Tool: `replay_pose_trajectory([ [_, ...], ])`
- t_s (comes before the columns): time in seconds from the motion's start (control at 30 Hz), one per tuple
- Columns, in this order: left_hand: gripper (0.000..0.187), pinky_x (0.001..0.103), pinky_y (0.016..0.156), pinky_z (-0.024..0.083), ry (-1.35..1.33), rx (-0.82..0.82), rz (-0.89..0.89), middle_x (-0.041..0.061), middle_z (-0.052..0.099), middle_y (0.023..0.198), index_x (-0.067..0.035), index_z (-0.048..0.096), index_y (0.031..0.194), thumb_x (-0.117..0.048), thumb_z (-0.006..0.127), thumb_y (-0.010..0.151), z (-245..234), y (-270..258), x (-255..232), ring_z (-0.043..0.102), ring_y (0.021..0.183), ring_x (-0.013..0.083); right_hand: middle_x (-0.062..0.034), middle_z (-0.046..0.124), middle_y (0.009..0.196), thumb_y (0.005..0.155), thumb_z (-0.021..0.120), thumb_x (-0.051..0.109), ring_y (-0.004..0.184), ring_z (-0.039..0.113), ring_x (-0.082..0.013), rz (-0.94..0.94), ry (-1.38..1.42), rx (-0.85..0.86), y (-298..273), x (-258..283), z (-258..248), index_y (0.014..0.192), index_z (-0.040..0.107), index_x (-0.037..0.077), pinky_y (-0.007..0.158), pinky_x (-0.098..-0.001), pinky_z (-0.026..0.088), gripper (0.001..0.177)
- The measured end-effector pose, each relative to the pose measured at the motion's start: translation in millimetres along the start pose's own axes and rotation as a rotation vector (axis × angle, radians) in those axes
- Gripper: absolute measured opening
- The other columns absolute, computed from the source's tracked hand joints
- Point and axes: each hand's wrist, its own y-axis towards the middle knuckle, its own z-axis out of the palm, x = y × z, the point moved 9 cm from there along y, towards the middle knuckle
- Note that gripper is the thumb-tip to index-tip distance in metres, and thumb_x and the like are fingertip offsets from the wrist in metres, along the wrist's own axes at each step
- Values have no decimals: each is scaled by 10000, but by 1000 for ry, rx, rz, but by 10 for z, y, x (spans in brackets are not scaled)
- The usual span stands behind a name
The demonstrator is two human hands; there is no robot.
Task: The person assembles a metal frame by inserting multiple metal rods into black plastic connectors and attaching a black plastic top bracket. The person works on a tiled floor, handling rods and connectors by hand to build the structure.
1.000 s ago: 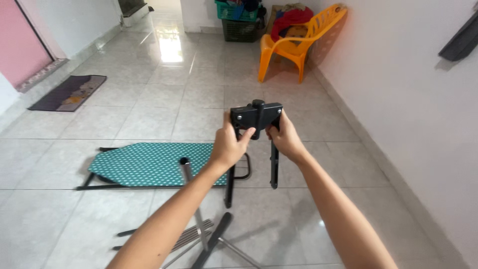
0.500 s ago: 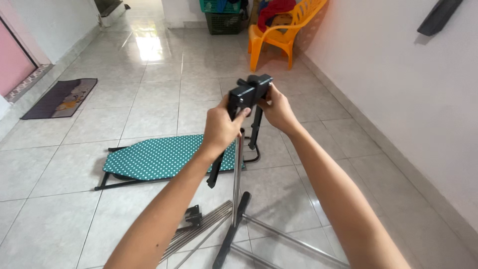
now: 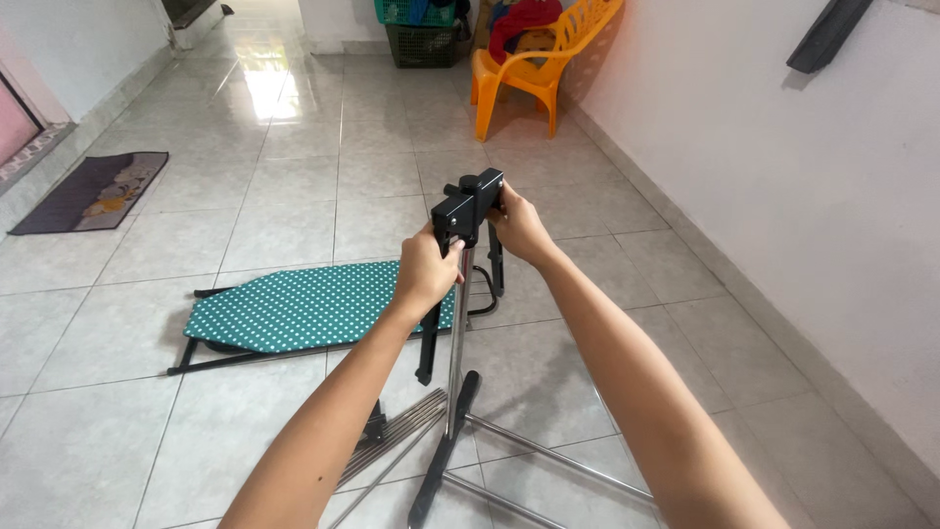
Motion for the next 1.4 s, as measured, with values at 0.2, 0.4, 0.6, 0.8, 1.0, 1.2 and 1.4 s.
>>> replay_pose_trajectory([
  [0.2,220,317,471,571,32,-50,-19,93,720,712,20,629,1133,-91,652,944,-28,-91,-134,728,518,199,-166,758,1090,934,652,4,1011,724,-286,-35,31,56,45,-47,73,1269,560,34,891,-401,553,349],
  [0.4,269,303,462,580,32,-67,-80,73,713,712,21,607,1146,-117,682,927,-94,-200,-181,742,531,198,-156,750,1100,940,628,-7,1022,722,-279,12,2,138,0,-54,220,1290,572,49,883,-407,549,359],
  [0.6,294,285,480,600,47,-31,-92,76,718,719,16,604,1176,-145,669,939,-41,-244,-31,761,571,179,-157,755,1101,938,620,-18,1038,722,-284,-46,42,121,-28,-9,258,1288,571,50,888,-417,548,360],
  [0.8,503,347,664,591,235,-104,176,149,766,852,34,621,1239,-379,673,956,-153,-311,-104,755,730,245,-222,613,1288,856,640,-39,1187,592,-358,-71,-198,270,36,12,159,1408,471,31,1013,-468,477,581],
  [1.0,771,446,1105,475,32,-258,194,248,642,1374,15,558,1407,-610,267,1062,-670,174,-255,609,1313,327,-197,557,1479,1064,443,127,1377,541,-330,-114,-107,35,426,507,-437,1438,506,52,1149,-450,442,386],
  [1.2,718,494,1126,394,138,32,-156,255,487,1482,-10,450,1473,-535,259,1023,-112,909,-158,478,1380,394,-204,703,1219,973,577,220,1131,684,-338,-88,-148,168,683,773,278,1266,643,69,944,-435,546,336],
  [1.4,906,464,1129,437,175,60,-259,321,560,1414,21,560,1420,-699,211,995,34,787,47,512,1369,434,-177,777,1005,933,625,245,957,757,-330,-107,-152,188,661,607,339,1098,746,72,829,-415,579,269],
])
